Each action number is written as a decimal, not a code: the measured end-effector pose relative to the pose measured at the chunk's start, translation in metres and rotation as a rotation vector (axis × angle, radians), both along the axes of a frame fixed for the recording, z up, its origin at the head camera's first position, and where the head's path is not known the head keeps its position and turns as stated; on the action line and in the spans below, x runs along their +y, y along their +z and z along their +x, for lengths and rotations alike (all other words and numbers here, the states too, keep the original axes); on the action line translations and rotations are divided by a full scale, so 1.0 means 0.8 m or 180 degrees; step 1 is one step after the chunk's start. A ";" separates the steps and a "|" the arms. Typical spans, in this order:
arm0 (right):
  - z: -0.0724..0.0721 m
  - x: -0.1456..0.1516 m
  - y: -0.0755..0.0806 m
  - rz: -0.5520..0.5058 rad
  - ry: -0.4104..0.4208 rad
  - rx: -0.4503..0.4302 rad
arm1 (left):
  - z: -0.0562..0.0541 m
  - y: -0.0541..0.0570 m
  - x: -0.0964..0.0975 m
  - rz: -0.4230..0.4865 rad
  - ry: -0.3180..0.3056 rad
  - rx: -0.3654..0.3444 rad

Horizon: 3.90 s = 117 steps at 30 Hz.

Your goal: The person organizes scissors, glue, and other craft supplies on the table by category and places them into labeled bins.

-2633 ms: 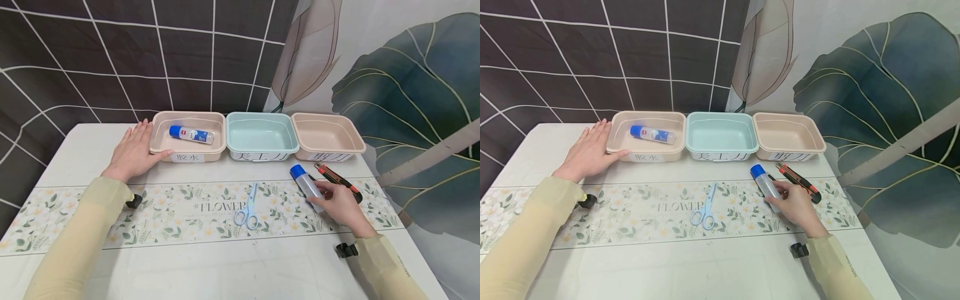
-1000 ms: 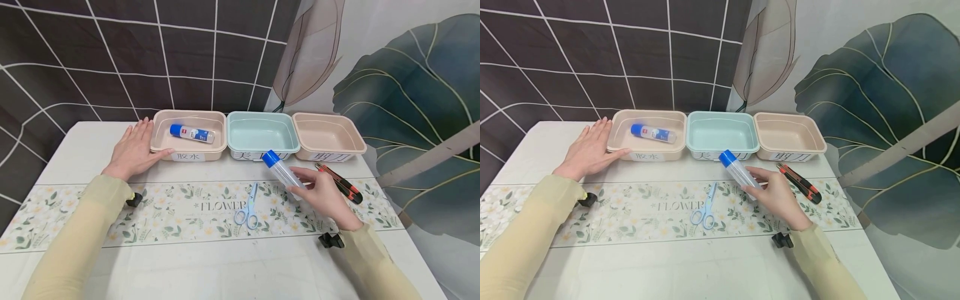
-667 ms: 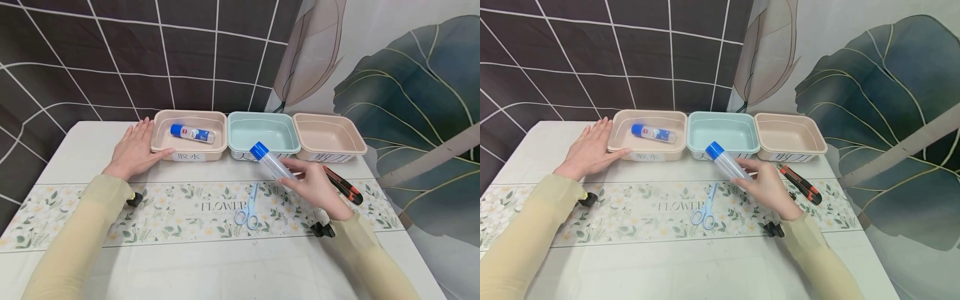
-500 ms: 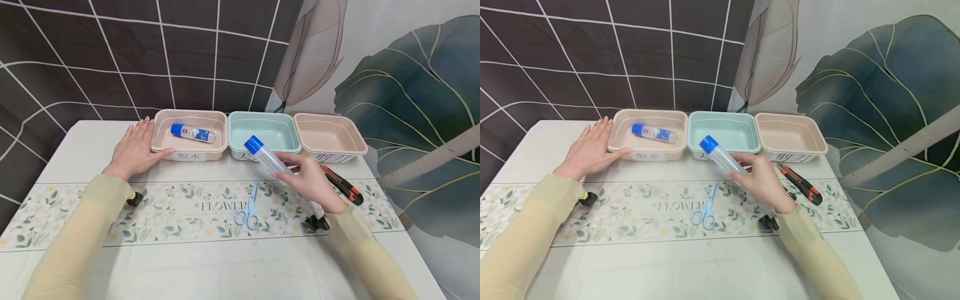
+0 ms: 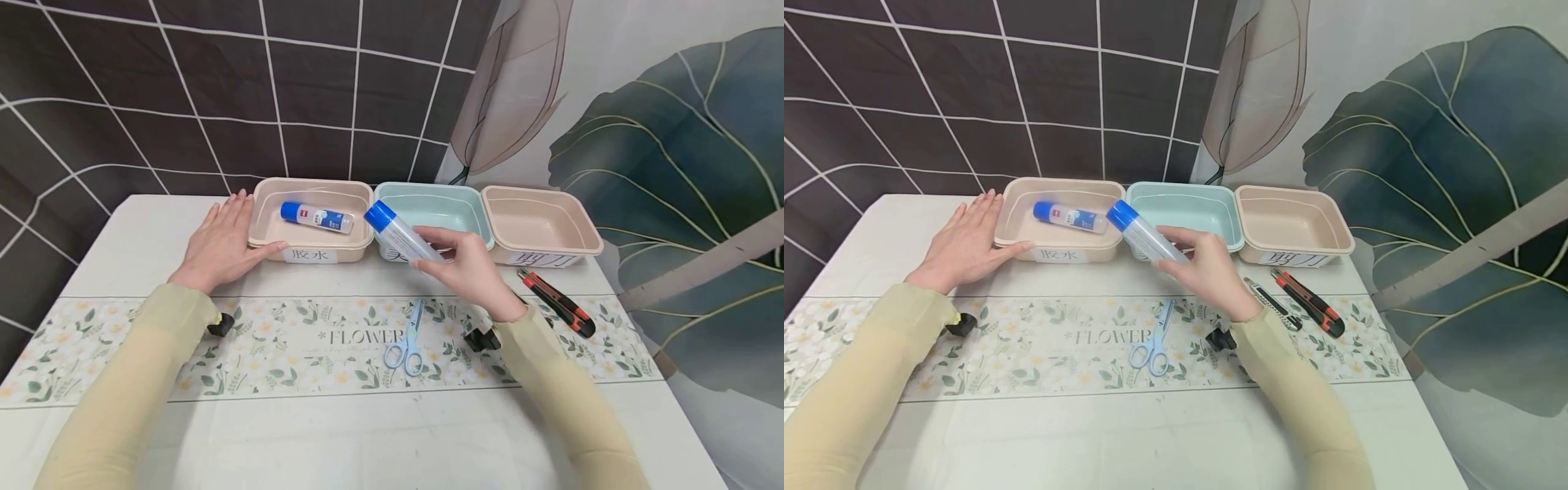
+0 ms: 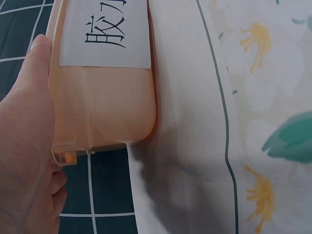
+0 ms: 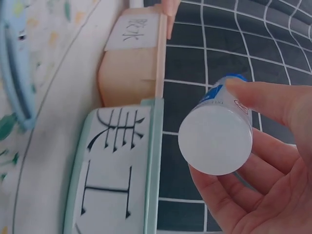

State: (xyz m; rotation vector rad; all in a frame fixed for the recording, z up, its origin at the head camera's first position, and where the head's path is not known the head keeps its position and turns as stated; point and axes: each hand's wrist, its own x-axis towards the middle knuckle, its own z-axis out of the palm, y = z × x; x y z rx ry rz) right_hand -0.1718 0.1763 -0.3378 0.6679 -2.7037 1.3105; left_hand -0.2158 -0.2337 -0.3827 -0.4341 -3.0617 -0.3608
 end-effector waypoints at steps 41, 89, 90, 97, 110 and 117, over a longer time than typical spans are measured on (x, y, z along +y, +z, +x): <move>-0.100 -0.131 0.034 -0.0278 0.0201 -0.0213 | 0.001 0.002 0.000 0.0019 0.0017 -0.0011; -0.133 -0.199 0.003 0.0766 0.0265 -0.0328 | 0.001 0.003 0.001 -0.0024 0.0024 -0.0061; -0.132 -0.197 0.004 0.0749 0.0280 -0.0312 | 0.001 0.003 0.001 -0.0022 0.0023 -0.0059; -0.122 -0.185 0.005 0.0730 0.0383 -0.0051 | 0.001 0.002 0.000 -0.0029 0.0002 -0.0041; -0.093 -0.154 0.001 0.0464 0.0575 -0.0063 | 0.003 0.002 0.000 0.0012 -0.0007 -0.0027; -0.071 -0.132 -0.001 0.0342 0.0613 0.0023 | 0.002 0.003 -0.001 -0.0025 -0.0022 -0.0006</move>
